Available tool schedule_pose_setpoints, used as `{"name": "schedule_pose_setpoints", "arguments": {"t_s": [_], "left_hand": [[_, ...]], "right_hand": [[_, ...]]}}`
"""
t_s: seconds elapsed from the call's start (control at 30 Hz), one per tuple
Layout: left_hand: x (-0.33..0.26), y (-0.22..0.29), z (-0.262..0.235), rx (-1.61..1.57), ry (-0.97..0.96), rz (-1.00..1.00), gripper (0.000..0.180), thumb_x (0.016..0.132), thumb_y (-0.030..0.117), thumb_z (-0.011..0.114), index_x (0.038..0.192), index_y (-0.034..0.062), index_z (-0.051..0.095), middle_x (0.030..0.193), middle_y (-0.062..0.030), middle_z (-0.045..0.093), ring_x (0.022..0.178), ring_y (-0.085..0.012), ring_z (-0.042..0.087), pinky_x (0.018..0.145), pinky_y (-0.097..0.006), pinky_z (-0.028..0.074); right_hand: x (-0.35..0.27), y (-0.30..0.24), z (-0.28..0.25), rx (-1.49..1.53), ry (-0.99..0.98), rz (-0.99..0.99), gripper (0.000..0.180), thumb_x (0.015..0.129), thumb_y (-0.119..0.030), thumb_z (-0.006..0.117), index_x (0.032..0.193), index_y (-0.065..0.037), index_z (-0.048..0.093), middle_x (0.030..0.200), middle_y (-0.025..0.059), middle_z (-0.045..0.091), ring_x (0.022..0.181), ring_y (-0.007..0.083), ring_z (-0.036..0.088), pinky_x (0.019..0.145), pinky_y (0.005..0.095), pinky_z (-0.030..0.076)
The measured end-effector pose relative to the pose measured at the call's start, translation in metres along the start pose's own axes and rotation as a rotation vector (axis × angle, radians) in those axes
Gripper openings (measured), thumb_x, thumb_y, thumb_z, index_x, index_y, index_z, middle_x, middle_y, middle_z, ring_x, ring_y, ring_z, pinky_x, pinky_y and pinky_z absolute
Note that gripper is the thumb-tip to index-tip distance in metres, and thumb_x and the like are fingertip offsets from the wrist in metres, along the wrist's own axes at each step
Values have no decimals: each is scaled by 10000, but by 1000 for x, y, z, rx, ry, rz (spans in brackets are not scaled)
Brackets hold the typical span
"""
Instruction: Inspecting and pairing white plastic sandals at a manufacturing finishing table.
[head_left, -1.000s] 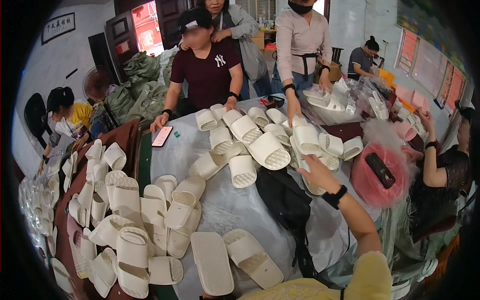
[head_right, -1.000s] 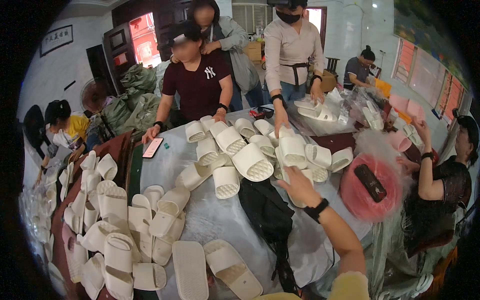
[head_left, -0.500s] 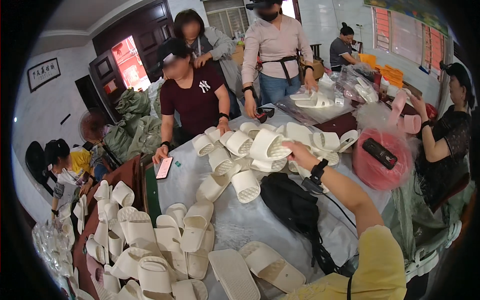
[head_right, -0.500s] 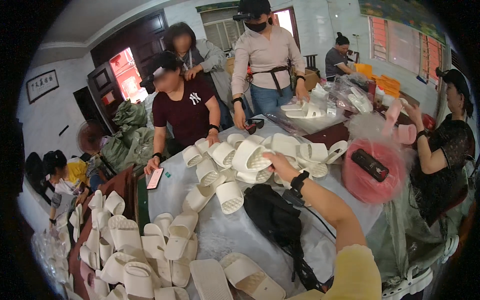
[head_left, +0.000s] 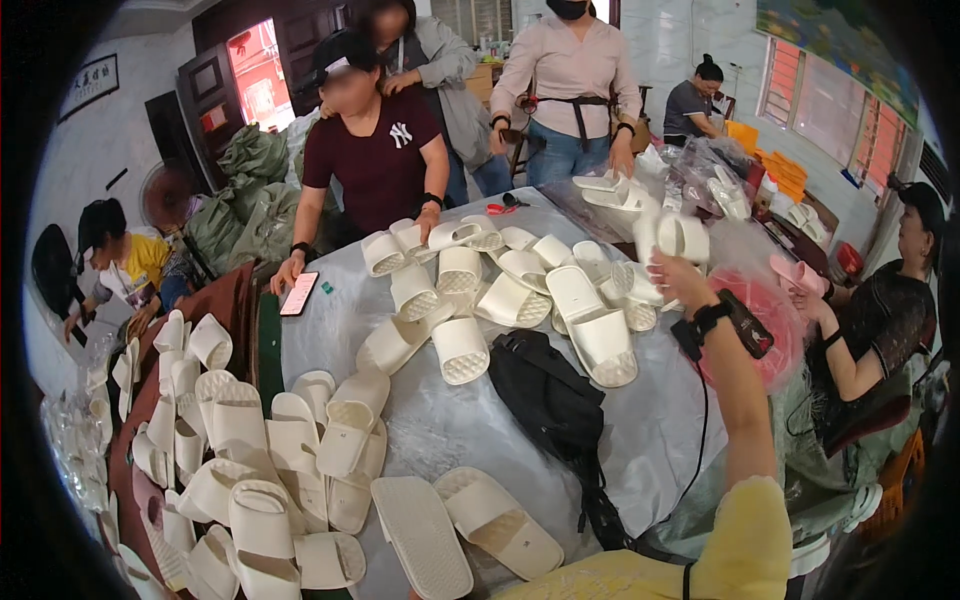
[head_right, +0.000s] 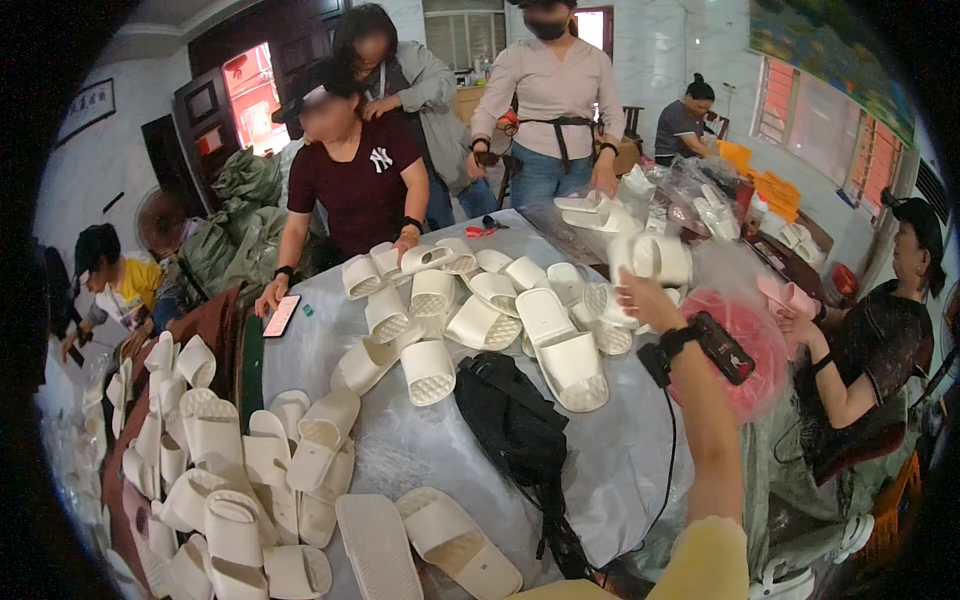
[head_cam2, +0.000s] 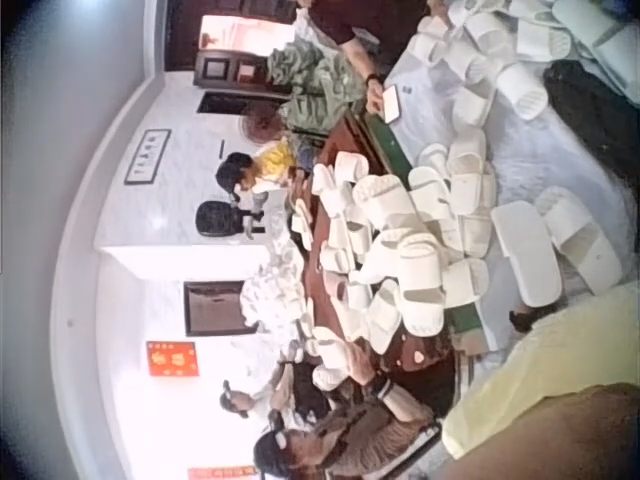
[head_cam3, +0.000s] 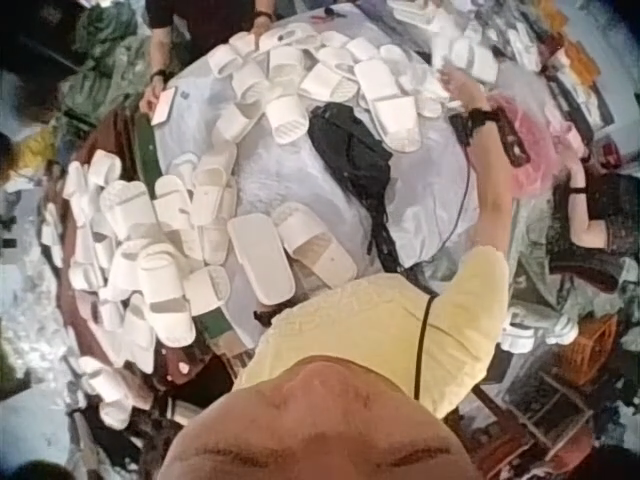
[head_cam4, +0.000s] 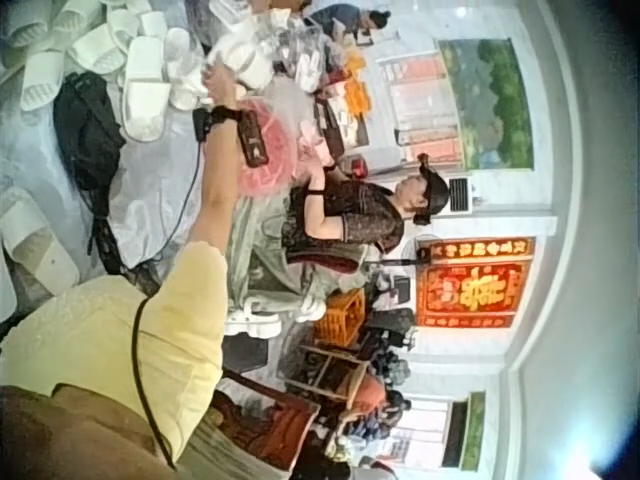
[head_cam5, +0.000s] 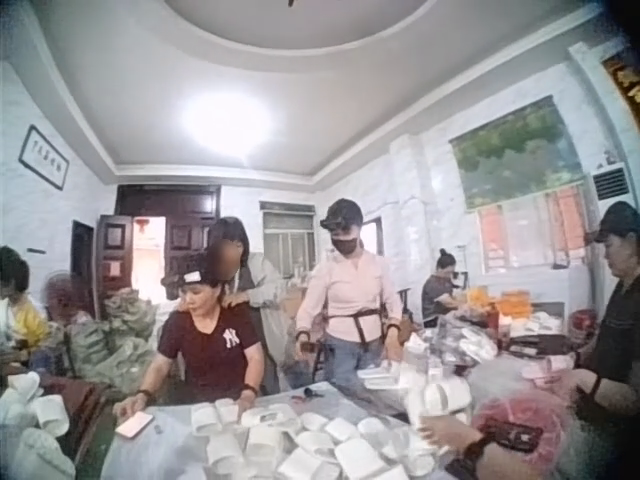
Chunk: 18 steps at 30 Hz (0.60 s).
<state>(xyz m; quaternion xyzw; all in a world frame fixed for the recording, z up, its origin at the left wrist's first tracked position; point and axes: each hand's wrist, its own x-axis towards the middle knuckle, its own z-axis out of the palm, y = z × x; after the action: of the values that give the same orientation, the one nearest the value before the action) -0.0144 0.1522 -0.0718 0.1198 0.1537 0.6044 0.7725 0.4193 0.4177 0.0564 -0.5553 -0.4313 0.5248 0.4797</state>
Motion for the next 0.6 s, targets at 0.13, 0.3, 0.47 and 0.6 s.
{"name": "schedule_pose_setpoints", "arguments": {"t_s": [0.13,0.3,0.47,0.6], "left_hand": [[6,-8,10,31,36,-18,428,883,324,424,1189,24,422,856,-74,543,727,-197,507,697,-359,426],[62,-28,51,87,-90,-168,436,881,328,426,1193,23,419,855,-77,542,725,-198,504,694,-358,427],[94,-44,89,141,-177,-228,444,879,332,429,1197,23,415,853,-80,540,723,-199,501,692,-357,427],[77,-4,85,174,-112,-96,451,878,336,431,1201,22,413,852,-83,539,722,-199,499,690,-357,427]], "right_hand": [[-21,14,81,-275,-490,-120,320,832,-316,531,1040,-72,532,907,-1,562,740,73,528,608,201,436],[-18,81,254,-929,-815,-868,787,654,-320,689,1259,7,306,1246,237,368,1113,359,408,969,393,303],[7,113,266,-1163,-522,-873,845,556,-272,726,1252,-25,315,1243,195,331,1017,336,491,821,410,436],[-24,66,293,-909,-545,-638,753,504,-210,703,1178,-36,414,1130,189,431,956,312,528,764,383,460]]}}
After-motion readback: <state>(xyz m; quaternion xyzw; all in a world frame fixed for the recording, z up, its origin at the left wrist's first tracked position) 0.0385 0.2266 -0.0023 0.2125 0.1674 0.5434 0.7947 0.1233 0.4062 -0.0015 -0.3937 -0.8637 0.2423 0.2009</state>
